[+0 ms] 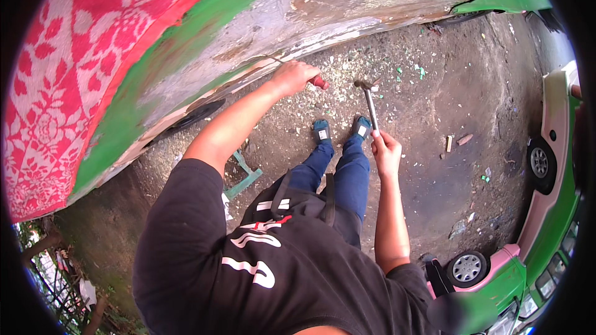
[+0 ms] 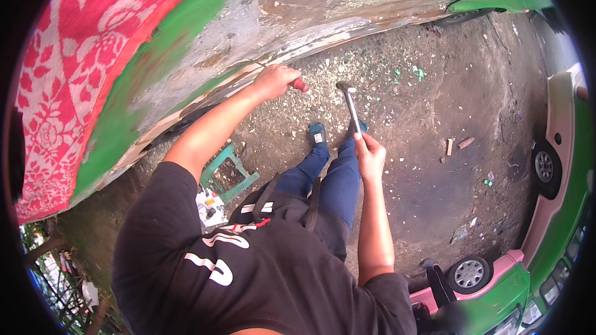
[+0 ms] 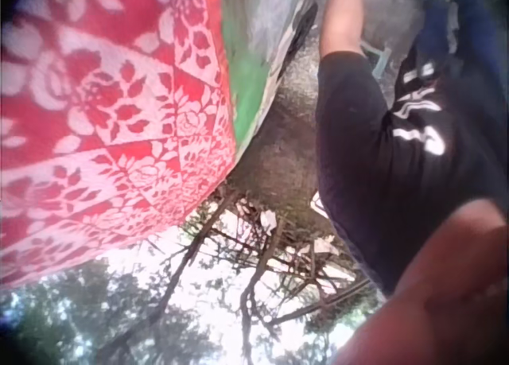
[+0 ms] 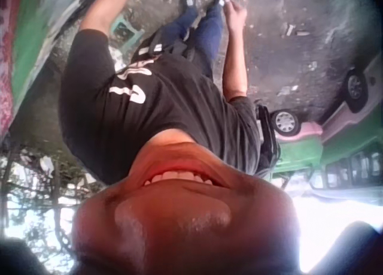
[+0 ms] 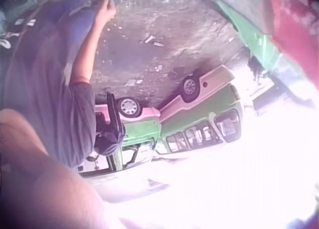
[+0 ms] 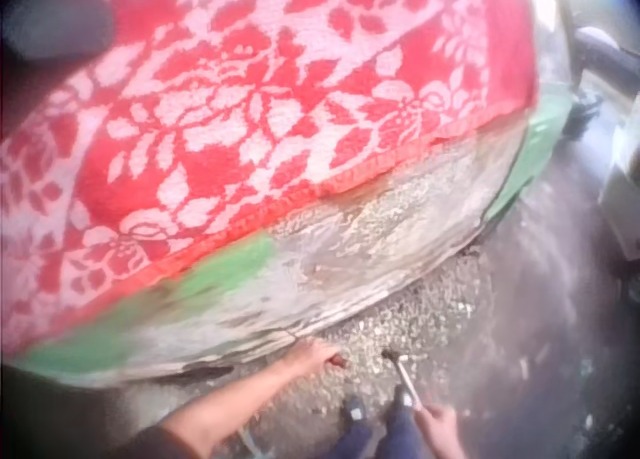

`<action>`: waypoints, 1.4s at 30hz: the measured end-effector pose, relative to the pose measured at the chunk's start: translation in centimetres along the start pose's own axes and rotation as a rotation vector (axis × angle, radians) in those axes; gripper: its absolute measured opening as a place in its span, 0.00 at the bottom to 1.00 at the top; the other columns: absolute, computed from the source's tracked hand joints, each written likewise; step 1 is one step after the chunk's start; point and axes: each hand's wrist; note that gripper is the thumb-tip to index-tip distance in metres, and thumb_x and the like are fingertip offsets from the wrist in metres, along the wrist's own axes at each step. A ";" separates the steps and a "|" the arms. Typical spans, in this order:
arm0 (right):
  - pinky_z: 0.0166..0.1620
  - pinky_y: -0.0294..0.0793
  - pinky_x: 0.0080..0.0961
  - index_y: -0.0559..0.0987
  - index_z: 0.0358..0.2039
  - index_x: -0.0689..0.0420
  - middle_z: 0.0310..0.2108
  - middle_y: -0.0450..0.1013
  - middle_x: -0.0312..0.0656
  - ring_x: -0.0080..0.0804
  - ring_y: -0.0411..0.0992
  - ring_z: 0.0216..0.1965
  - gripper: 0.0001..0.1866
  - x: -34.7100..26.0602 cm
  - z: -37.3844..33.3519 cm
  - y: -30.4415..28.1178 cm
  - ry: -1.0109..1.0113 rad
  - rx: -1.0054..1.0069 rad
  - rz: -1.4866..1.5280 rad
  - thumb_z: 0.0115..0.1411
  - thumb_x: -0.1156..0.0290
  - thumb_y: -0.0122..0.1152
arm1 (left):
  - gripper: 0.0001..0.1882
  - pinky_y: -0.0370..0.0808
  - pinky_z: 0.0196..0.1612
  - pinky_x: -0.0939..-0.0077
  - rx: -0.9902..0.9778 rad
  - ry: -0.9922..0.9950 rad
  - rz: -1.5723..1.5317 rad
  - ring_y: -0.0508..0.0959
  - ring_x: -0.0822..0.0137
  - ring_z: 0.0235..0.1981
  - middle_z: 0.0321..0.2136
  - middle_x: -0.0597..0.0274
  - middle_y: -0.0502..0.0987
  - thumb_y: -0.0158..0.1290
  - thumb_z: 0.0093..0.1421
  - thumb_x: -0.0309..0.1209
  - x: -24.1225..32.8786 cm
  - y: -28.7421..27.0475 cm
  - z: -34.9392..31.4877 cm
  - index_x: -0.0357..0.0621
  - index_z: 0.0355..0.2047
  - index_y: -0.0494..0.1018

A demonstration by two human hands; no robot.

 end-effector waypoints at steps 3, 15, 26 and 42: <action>0.22 0.57 0.15 0.82 0.39 0.65 0.16 0.66 0.27 0.13 0.61 0.18 0.16 2.5 -0.6 -0.6 0.005 0.058 0.035 0.62 0.62 0.62 | 0.05 0.73 0.35 0.56 -0.034 -0.059 -0.019 0.79 0.53 0.35 0.27 0.59 0.77 0.51 0.52 0.24 -0.5 0.4 0.8 0.49 0.30 0.71; 0.17 0.50 0.12 0.76 0.33 0.59 0.15 0.62 0.27 0.11 0.56 0.14 0.12 10.1 4.2 -1.6 0.043 -0.059 0.293 0.67 0.64 0.54 | 0.09 0.74 0.28 0.55 -0.131 0.001 0.045 0.80 0.53 0.27 0.22 0.61 0.76 0.52 0.45 0.24 -2.2 2.7 2.1 0.51 0.28 0.69; 0.16 0.47 0.13 0.74 0.39 0.57 0.14 0.57 0.24 0.11 0.51 0.14 0.12 8.8 7.9 1.2 -0.113 -0.167 0.235 0.70 0.62 0.48 | 0.09 0.73 0.24 0.54 0.084 -0.094 0.073 0.79 0.53 0.22 0.18 0.59 0.76 0.55 0.46 0.34 -2.2 2.9 3.8 0.50 0.27 0.69; 0.13 0.52 0.14 0.65 0.64 0.49 0.20 0.61 0.28 0.13 0.54 0.14 0.23 4.6 2.5 10.3 -0.164 0.315 0.694 0.70 0.65 0.48 | 0.10 0.73 0.28 0.55 0.107 -0.158 0.044 0.80 0.51 0.27 0.22 0.58 0.78 0.58 0.53 0.36 -2.9 2.8 3.7 0.55 0.34 0.70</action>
Point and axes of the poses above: each hand's wrist, its own z-axis towards the middle knuckle, its own y-axis out of the palm, x = y × z
